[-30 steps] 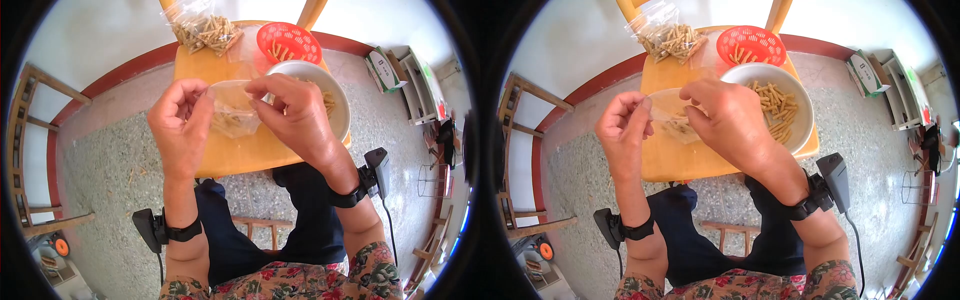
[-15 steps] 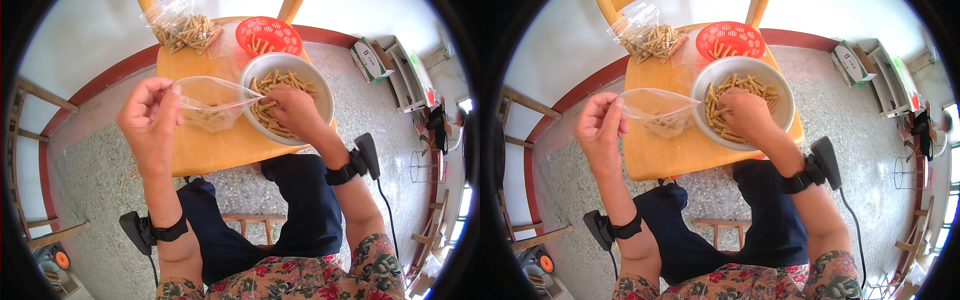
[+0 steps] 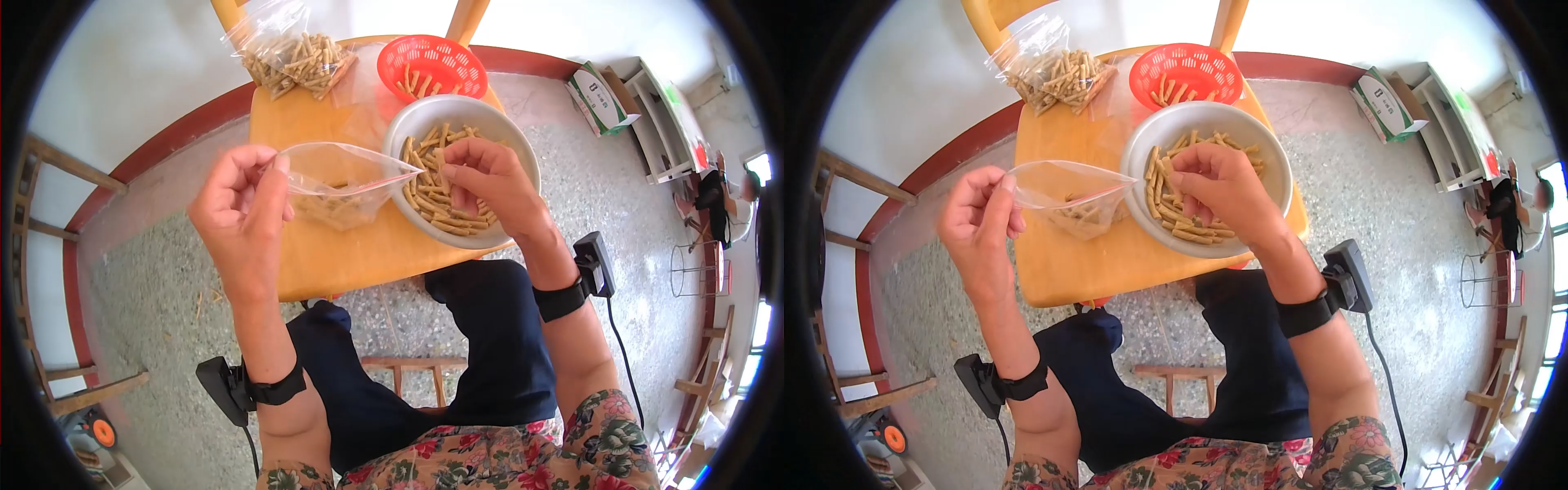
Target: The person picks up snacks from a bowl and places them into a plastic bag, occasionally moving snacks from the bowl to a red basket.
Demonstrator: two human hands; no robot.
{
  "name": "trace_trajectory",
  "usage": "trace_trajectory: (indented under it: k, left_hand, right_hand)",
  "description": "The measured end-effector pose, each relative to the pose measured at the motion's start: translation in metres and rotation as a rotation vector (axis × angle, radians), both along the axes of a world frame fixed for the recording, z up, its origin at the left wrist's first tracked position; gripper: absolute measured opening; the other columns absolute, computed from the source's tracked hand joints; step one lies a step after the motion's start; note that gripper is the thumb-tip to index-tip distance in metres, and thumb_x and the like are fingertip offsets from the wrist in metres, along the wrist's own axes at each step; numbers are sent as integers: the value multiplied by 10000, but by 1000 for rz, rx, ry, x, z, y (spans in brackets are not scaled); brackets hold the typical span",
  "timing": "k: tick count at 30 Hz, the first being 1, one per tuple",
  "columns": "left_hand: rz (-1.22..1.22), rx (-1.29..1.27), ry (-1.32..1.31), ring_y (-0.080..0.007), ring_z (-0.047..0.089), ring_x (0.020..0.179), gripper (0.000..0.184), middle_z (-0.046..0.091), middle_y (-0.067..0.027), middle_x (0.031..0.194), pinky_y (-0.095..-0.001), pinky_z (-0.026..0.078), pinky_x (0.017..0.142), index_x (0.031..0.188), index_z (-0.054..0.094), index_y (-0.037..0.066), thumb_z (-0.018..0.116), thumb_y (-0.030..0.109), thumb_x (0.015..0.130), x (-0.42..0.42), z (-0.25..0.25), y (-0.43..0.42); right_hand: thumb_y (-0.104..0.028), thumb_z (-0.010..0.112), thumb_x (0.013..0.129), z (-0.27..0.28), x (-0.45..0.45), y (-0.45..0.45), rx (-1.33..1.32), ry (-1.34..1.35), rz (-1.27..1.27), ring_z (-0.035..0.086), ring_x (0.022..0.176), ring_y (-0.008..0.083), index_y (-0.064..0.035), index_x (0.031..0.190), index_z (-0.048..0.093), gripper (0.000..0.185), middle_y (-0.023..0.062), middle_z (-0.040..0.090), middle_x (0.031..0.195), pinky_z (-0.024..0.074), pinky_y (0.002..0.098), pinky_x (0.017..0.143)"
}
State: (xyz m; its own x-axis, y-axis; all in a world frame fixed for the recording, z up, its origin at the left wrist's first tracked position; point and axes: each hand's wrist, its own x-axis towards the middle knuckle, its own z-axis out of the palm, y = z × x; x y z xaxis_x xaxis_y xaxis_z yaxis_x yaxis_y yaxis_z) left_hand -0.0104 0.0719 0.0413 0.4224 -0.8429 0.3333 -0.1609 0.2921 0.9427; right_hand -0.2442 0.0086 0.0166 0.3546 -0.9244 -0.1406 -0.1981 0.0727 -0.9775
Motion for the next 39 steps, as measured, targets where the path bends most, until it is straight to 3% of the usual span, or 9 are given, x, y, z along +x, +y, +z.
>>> trace_trajectory:
  k: [1,4,13,23,26,28,29,35,39]
  left_hand:
    - [-1,-5,0,-17,443,527,36,542,1,681,-163,356,457,825,580,-18,597,-9,794,0,0,0]
    - [-16,-11,-17,-15,440,529,38,541,2,683,-160,354,455,826,579,-18,600,-11,795,-2,-2,0]
    - [-42,-15,-7,-9,442,533,35,535,8,675,-158,355,451,819,577,-14,604,-11,797,-6,-2,0]
    - [-26,-4,-5,-5,442,535,34,532,15,677,-154,350,456,815,573,-14,600,-20,795,-5,-1,0]
    - [-28,-1,-2,-1,445,548,34,532,20,682,-151,350,464,814,571,-15,598,-23,794,-6,-1,0]
    - [-24,1,0,3,446,557,35,533,23,685,-148,350,470,813,571,-15,598,-25,794,-6,-2,0]
    - [-24,10,-4,6,445,566,36,533,26,687,-145,348,477,812,570,-15,599,-25,794,-6,-2,0]
    - [-16,24,-7,11,445,581,36,528,35,687,-140,349,493,802,567,-13,600,-23,794,-9,0,0]
    - [-16,42,-22,9,446,580,35,528,35,684,-142,352,493,804,567,-14,600,-22,795,-8,1,2]
  right_hand:
    - [-79,550,842,1,-2,1,87,-177,27,527,535,42,11,931,574,129,12,567,716,407,176,428]
    - [-69,535,852,9,-5,4,211,-410,69,542,558,51,30,1002,544,180,31,578,737,422,172,442]
    - [-46,482,874,22,0,9,323,-725,173,569,584,94,25,1043,525,189,123,607,877,449,187,444]
    - [-77,484,891,23,12,12,442,-999,254,571,599,110,-8,1030,528,161,142,600,913,438,187,447]
    - [-82,486,886,28,19,15,429,-975,222,569,598,109,-8,1020,528,159,130,603,906,430,190,452]
    - [-57,515,864,35,28,21,168,-688,49,570,603,107,-11,999,529,143,107,607,876,430,187,458]
    - [-57,515,864,39,34,24,172,-692,56,570,603,107,-11,999,529,143,107,607,876,430,187,458]
    - [63,589,746,43,65,29,-739,76,47,554,595,69,-28,906,603,184,40,608,770,440,197,520]
    - [59,593,731,31,78,21,-934,223,50,556,572,135,-3,906,601,187,75,589,747,439,224,515]
